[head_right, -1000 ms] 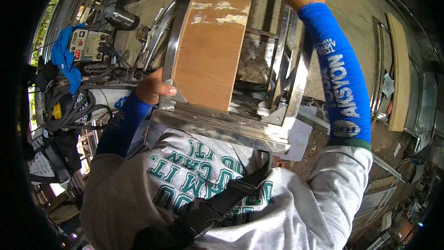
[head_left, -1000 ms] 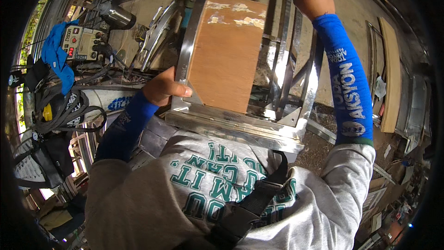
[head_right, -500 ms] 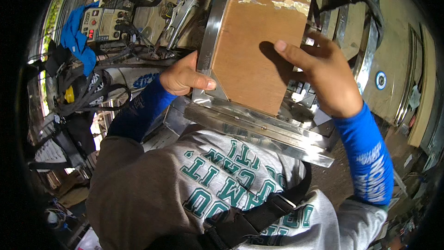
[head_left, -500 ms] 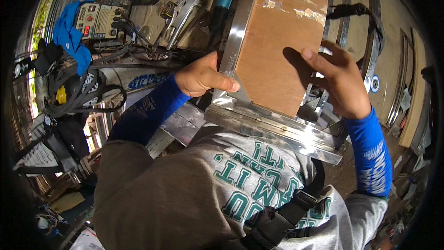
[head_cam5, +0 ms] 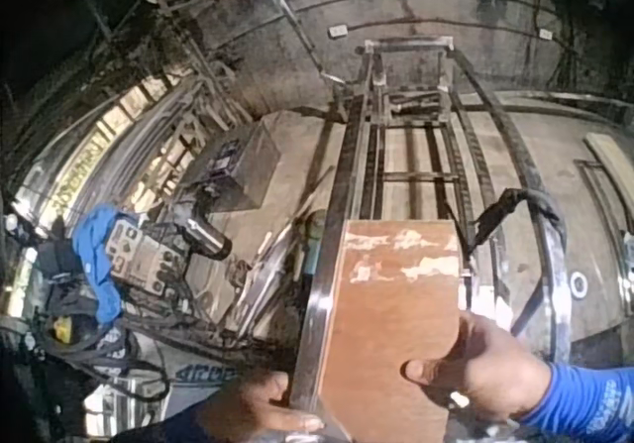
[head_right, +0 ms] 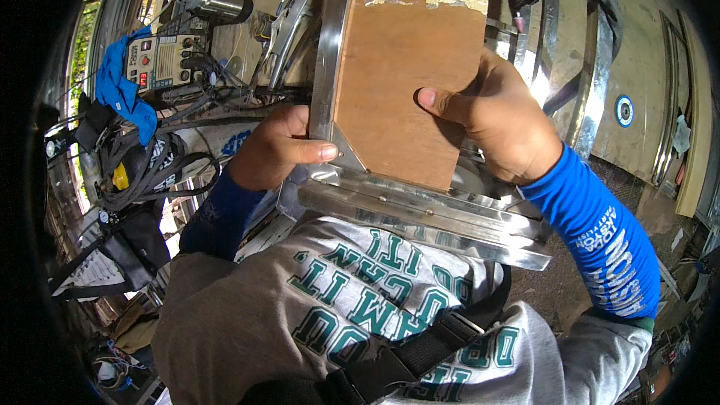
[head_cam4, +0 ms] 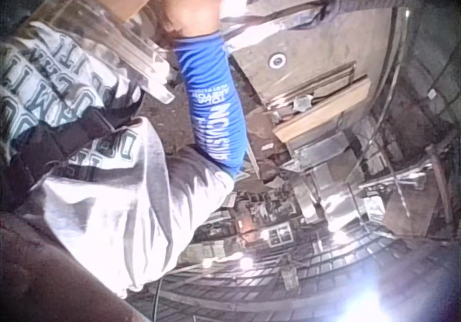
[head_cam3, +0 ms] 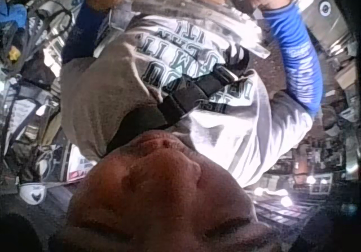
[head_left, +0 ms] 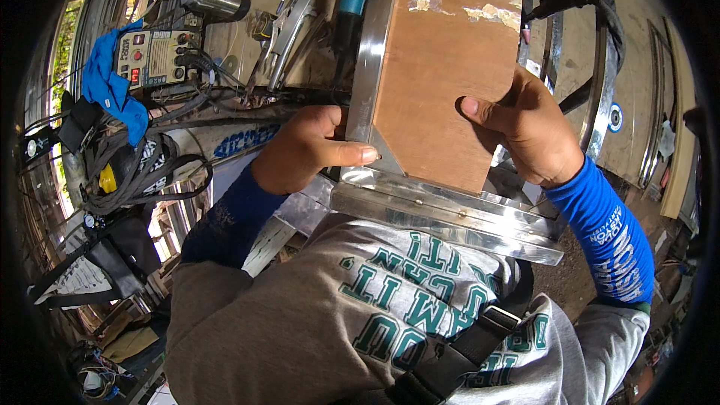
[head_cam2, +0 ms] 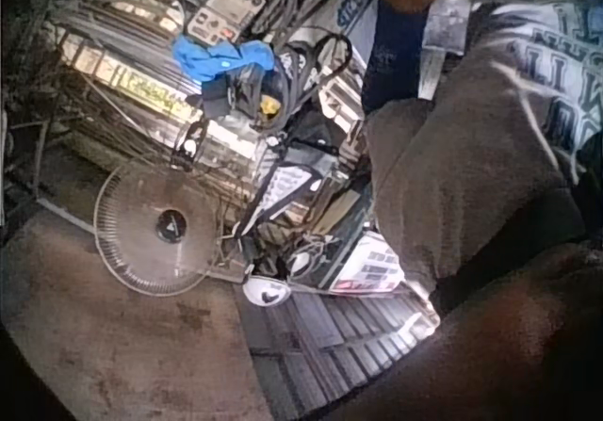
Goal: The person assembles a rectangular metal frame by grinding edges, positioning a wooden template, and tack welding joints. They repeatedly adjust the frame and use a welding torch to secure the corners.
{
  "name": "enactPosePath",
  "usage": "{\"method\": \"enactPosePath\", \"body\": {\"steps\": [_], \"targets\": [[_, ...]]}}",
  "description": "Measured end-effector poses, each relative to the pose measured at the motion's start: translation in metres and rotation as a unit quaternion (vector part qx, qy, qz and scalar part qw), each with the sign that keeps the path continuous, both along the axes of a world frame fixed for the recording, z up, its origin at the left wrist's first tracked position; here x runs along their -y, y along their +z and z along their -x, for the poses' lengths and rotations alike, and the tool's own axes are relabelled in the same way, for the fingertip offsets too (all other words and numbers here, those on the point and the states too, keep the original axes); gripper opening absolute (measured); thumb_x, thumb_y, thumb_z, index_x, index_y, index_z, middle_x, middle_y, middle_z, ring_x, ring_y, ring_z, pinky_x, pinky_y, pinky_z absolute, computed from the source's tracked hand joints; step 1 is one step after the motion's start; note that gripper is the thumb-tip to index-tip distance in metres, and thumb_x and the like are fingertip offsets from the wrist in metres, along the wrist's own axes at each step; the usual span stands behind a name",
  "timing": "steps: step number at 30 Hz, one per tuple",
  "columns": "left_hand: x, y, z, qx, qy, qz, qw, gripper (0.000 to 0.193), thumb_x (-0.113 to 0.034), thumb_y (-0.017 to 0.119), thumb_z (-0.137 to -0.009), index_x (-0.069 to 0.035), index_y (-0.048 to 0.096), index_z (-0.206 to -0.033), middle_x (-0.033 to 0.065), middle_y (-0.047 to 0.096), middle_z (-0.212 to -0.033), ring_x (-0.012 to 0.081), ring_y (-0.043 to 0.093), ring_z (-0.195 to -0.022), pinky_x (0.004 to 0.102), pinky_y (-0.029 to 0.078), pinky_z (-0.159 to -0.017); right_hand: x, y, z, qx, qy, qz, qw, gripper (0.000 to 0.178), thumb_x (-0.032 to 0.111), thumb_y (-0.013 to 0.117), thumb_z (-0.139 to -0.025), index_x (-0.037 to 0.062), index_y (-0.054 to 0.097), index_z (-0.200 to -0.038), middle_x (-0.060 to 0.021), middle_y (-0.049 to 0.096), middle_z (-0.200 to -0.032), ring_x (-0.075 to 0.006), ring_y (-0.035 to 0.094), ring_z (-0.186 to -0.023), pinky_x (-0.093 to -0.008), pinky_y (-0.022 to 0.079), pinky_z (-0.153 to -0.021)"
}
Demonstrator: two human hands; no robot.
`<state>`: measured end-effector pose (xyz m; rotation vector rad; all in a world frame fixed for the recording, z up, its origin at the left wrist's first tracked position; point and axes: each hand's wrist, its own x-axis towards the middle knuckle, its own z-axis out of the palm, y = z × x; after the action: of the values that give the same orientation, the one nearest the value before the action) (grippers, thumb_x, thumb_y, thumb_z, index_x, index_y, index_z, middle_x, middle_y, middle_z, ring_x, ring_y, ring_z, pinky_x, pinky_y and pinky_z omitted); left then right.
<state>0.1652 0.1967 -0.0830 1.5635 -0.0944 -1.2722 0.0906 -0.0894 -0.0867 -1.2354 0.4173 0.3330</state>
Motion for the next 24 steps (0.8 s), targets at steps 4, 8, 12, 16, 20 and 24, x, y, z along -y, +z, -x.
{"method": "enactPosePath", "body": {"steps": [4, 8, 12, 16, 20, 24], "targets": [[-0.006, 0.001, -0.006, 0.008, -0.018, -0.026, 0.999, 0.038, -0.022, 0.077, -0.081, 0.001, 0.072, -0.111, 0.0072, 0.073, -0.099, 0.0158, 0.064, -0.092, 0.0291, 0.048, -0.085, 0.003, 0.001, 0.000, -0.025, 0.024, -0.011, 0.999, 0.060, 0.009, 0.082, -0.090, -0.0064, 0.049, -0.139, -0.0156, 0.068, -0.124, -0.0214, 0.067, -0.115, -0.0352, 0.056, -0.097], [-0.008, -0.005, -0.006, 0.012, -0.025, -0.009, 1.000, 0.042, -0.027, 0.077, -0.082, 0.002, 0.072, -0.112, 0.0080, 0.073, -0.099, 0.0162, 0.064, -0.092, 0.0292, 0.049, -0.085, -0.005, 0.007, 0.001, -0.018, -0.017, -0.012, 1.000, 0.048, -0.001, 0.077, -0.091, -0.0057, 0.054, -0.133, -0.0113, 0.071, -0.113, -0.0142, 0.067, -0.095, -0.0257, 0.056, -0.076], [-0.015, -0.004, -0.015, -0.003, -0.099, -0.020, 0.995, 0.058, -0.026, 0.074, -0.083, 0.005, 0.063, -0.131, 0.0137, 0.072, -0.119, 0.0199, 0.064, -0.111, 0.0352, 0.049, -0.099, -0.008, 0.006, 0.003, 0.003, -0.027, -0.030, 0.999, 0.047, -0.002, 0.075, -0.092, -0.0062, 0.053, -0.134, -0.0126, 0.071, -0.116, -0.0170, 0.067, -0.103, -0.0281, 0.056, -0.085], [-0.029, -0.026, -0.016, -0.008, -0.100, 0.049, 0.994, 0.067, -0.031, 0.077, -0.084, 0.006, 0.058, -0.136, 0.0155, 0.069, -0.125, 0.0223, 0.062, -0.118, 0.0367, 0.047, -0.104, -0.006, 0.010, 0.001, -0.023, -0.006, -0.026, 0.999, 0.048, -0.003, 0.074, -0.093, -0.0063, 0.052, -0.135, -0.0132, 0.070, -0.118, -0.0183, 0.067, -0.106, -0.0287, 0.056, -0.089], [-0.032, -0.031, -0.016, -0.009, -0.103, 0.039, 0.994, 0.070, -0.032, 0.078, -0.084, 0.007, 0.056, -0.138, 0.0164, 0.068, -0.127, 0.0231, 0.060, -0.121, 0.0379, 0.046, -0.105, -0.010, 0.005, 0.003, -0.006, -0.034, -0.040, 0.999, 0.048, -0.002, 0.074, -0.093, -0.0065, 0.052, -0.135, -0.0139, 0.069, -0.120, -0.0193, 0.067, -0.108, -0.0297, 0.056, -0.092], [-0.029, -0.022, -0.022, 0.014, -0.133, 0.004, 0.991, 0.066, -0.030, 0.075, -0.085, 0.007, 0.056, -0.137, 0.0169, 0.068, -0.127, 0.0234, 0.061, -0.119, 0.0378, 0.045, -0.105, -0.008, 0.003, 0.003, 0.011, -0.026, -0.042, 0.999, 0.048, -0.001, 0.074, -0.093, -0.0071, 0.051, -0.136, -0.0154, 0.069, -0.122, -0.0210, 0.066, -0.111, -0.0322, 0.056, -0.095]]}}
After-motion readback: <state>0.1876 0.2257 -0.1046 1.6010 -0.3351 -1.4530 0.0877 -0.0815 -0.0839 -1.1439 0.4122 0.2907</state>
